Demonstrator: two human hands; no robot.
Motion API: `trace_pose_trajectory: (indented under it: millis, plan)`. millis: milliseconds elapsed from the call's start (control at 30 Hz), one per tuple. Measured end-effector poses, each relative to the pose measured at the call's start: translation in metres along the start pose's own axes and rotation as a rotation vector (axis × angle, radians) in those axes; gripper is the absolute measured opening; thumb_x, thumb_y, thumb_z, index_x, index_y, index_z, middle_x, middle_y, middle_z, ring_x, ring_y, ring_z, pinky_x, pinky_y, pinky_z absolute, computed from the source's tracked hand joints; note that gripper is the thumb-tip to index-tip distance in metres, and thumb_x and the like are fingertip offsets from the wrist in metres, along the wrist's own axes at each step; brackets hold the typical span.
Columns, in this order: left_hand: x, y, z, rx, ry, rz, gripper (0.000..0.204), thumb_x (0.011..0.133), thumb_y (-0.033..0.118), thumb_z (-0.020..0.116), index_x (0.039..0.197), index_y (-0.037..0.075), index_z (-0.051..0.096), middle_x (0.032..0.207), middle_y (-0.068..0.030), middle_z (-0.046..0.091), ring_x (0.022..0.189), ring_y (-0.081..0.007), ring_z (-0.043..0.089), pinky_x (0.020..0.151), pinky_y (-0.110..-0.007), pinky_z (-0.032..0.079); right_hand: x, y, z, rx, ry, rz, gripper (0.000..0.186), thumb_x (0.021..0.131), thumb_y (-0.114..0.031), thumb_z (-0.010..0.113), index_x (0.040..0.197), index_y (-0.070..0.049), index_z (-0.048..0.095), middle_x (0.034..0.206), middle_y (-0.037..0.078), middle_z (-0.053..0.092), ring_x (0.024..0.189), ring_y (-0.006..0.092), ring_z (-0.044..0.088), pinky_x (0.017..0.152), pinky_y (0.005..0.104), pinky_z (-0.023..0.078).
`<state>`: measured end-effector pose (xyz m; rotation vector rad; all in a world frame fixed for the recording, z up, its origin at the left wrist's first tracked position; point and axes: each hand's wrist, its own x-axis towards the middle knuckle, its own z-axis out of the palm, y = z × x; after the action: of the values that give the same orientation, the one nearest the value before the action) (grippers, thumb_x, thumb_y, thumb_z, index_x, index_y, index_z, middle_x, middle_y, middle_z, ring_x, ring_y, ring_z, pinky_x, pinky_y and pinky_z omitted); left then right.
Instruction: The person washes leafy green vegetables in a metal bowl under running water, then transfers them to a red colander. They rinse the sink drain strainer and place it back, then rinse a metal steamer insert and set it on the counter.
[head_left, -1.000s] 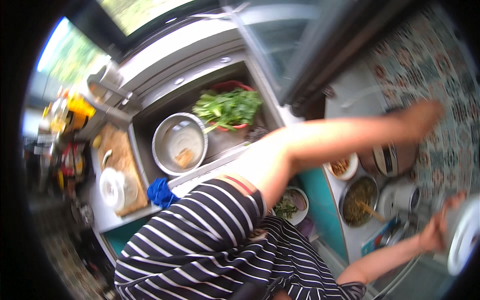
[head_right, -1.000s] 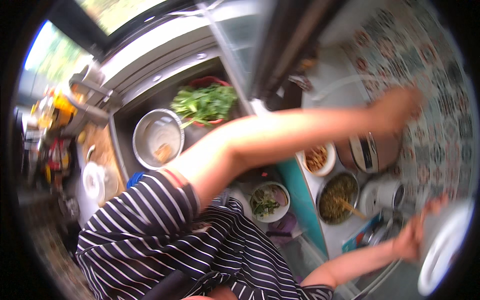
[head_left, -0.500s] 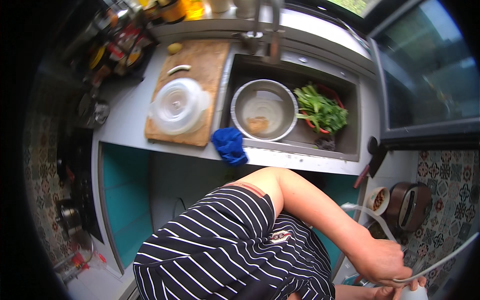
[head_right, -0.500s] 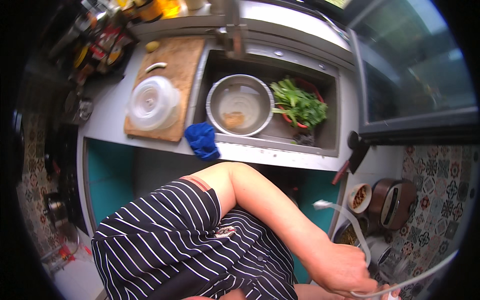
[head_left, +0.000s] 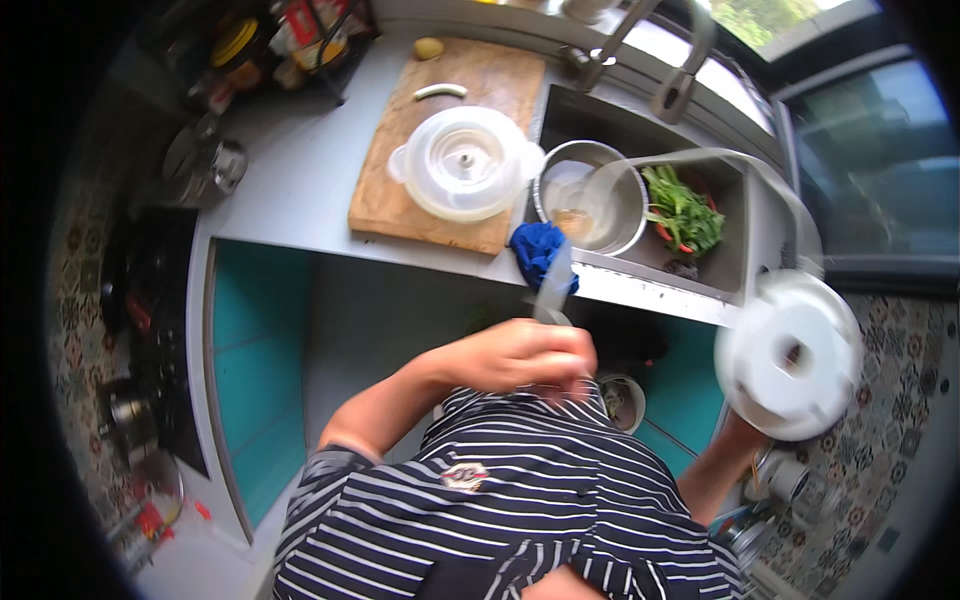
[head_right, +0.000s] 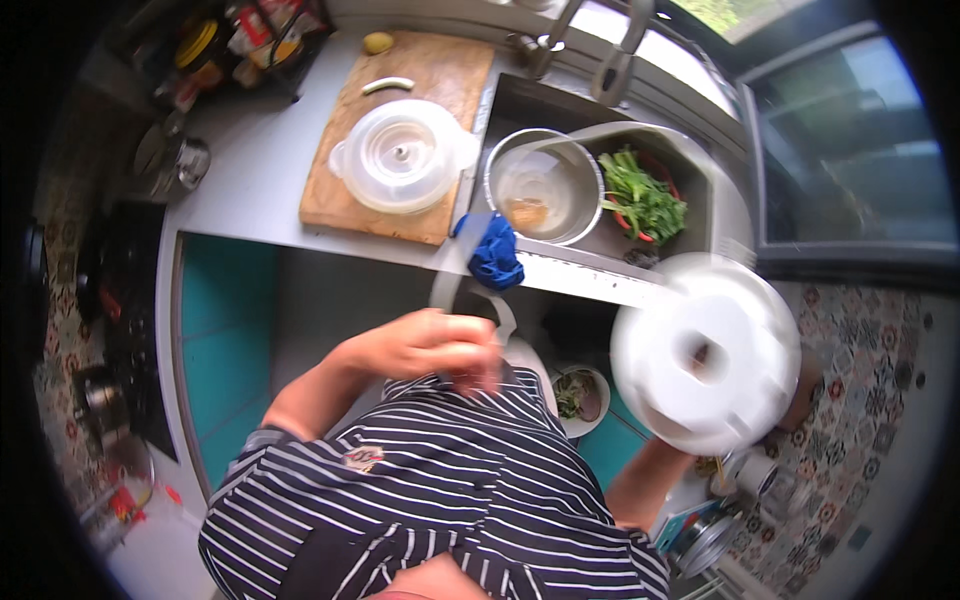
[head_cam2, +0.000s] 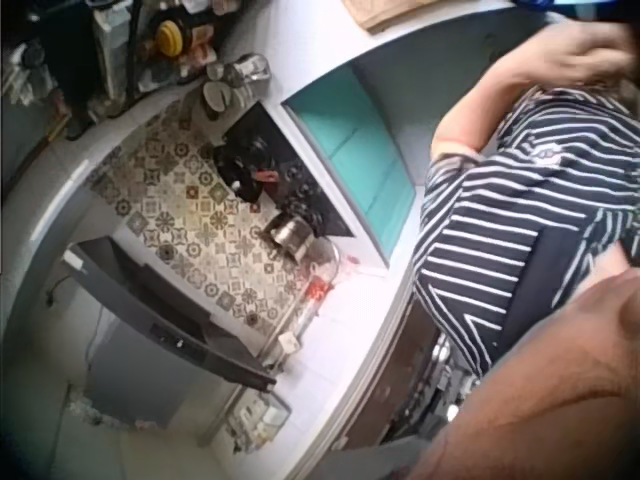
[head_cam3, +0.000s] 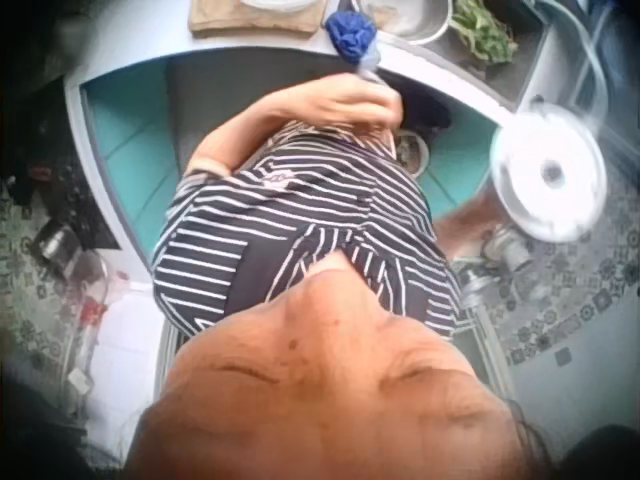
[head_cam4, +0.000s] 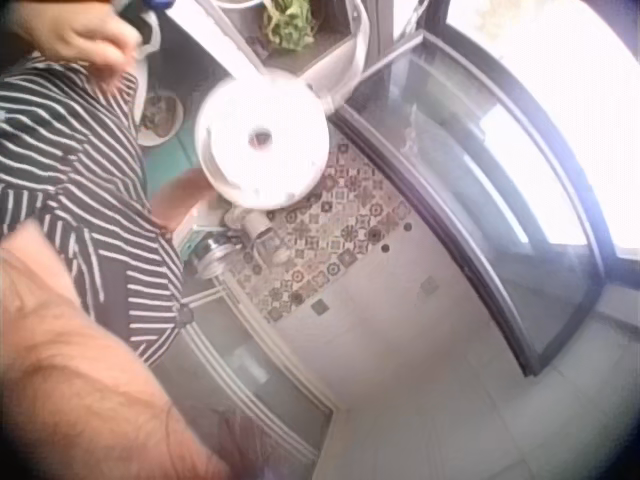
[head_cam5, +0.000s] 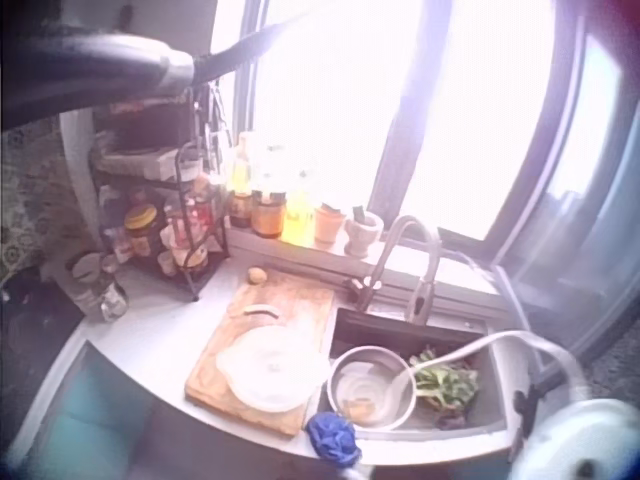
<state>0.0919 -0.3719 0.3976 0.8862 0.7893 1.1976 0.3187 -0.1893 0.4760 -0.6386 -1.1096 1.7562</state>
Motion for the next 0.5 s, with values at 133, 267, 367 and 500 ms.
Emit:
trace_pose_trajectory:
  millis: [133,267,367,500]
  plan:
    - [-0.095,-0.043,-0.031,-0.038,0.385,-0.079,0.015,0.092,0.014,0.046,0.103,0.004,0.051,0.095,-0.0069,0.061,0.079,-0.0109,0.059,0.066,-0.022,0.049,0.024,0.063,0.037,0.143,-0.306,0.356,0.083,0.065,-0.021,0.069,0.133,0.0,0.026,0.127,0.012,0.042,0.119,0.0242,0.041,0.101,0.0366,0.032]
    - [-0.153,-0.077,-0.027,0.005,0.784,-0.157,0.033,0.086,0.008,0.049,0.119,0.004,0.044,0.115,-0.01,0.05,0.086,-0.0137,0.059,0.073,-0.026,0.049,0.035,0.115,0.075,0.109,-0.533,0.528,0.08,0.059,-0.019,0.07,0.129,-0.002,0.034,0.117,0.011,0.045,0.112,0.0227,0.043,0.097,0.0319,0.033]
    - [-0.193,-0.085,-0.014,0.441,1.158,-0.317,0.052,0.083,0.009,0.053,0.13,0.004,0.034,0.122,-0.0122,0.047,0.085,-0.0145,0.059,0.075,-0.027,0.048,0.035,0.14,0.103,0.041,-0.672,0.54,0.081,0.054,-0.02,0.073,0.126,-0.004,0.038,0.112,0.01,0.046,0.109,0.0209,0.044,0.095,0.0303,0.032]
    - [-0.215,-0.034,0.004,0.353,1.384,-0.002,0.056,0.083,0.021,0.061,0.128,0.001,0.035,0.121,-0.0149,0.047,0.099,-0.0202,0.055,0.085,-0.03,0.045,0.03,0.163,0.14,-0.008,-0.868,0.522,0.088,0.05,-0.016,0.079,0.126,-0.007,0.038,0.113,0.008,0.047,0.108,0.021,0.045,0.094,0.0307,0.034]
